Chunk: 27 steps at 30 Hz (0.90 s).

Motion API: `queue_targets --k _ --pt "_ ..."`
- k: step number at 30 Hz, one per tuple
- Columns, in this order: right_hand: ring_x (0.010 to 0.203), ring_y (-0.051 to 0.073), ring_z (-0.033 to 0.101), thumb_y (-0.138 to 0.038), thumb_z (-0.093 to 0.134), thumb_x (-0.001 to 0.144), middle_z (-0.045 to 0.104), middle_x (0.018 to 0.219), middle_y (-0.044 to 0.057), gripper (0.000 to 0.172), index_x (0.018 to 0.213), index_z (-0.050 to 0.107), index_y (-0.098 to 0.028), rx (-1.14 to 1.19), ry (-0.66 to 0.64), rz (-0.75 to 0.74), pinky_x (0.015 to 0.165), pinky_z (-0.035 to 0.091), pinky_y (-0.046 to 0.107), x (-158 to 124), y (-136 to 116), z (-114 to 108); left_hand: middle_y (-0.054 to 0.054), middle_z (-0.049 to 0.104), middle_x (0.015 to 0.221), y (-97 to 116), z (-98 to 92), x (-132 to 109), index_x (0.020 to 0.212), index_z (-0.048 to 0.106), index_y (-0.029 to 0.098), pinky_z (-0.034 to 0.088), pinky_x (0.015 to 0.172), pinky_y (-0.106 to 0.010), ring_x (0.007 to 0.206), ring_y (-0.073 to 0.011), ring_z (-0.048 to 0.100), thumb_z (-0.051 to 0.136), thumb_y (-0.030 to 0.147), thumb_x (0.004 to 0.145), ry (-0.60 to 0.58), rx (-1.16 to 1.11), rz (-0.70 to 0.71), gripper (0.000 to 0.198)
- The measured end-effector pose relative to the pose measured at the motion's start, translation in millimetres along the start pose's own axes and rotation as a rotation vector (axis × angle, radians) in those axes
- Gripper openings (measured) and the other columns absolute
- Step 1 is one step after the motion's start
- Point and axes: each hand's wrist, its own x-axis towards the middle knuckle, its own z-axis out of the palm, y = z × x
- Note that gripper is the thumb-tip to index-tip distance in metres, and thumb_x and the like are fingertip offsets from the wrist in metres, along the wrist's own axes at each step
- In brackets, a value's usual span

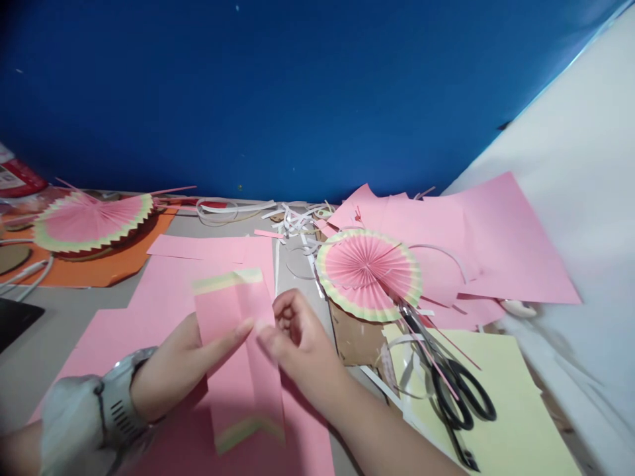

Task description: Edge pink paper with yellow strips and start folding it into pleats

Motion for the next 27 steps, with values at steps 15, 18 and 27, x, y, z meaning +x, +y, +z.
queue_targets --k 15,18,27 --pt "0.066 0.015 0.045 -0.036 0.05 0.085 0.044 0.067 -0.002 0.018 0.077 0.05 -0.02 -0.375 -0.001 -0.037 0.061 0.041 0.026 -6.6 -3.1 3.5 -0.006 0.067 0.112 -3.1 1.8 -0.9 0.121 0.058 0.02 0.051 0.081 -0.034 0.094 -0.0238 0.065 0.053 0.033 0.087 0.001 0.072 -0.016 0.037" --pt "0.061 0.013 0.041 -0.036 0.049 0.084 0.04 0.063 -0.003 0.021 0.07 0.045 -0.02 -0.407 0.021 -0.049 0.057 0.038 0.025 -6.4 -1.6 3.4 -0.005 0.066 0.113 -2.0 1.1 1.7 0.12 0.058 0.019 0.048 0.088 -0.034 0.103 -0.0243 0.061 0.055 0.026 0.086 -0.03 0.078 0.017 0.035" --pt "0.057 0.011 0.031 -0.031 0.046 0.087 0.031 0.064 -0.006 0.023 0.071 0.034 -0.022 -0.433 -0.028 -0.031 0.051 0.028 0.023 -7.9 -2.4 4.8 -0.008 0.063 0.117 -2.0 -1.0 1.6 0.119 0.056 0.017 0.048 0.088 -0.034 0.106 -0.0248 0.059 0.056 0.029 0.086 0.033 0.031 0.024 0.036"
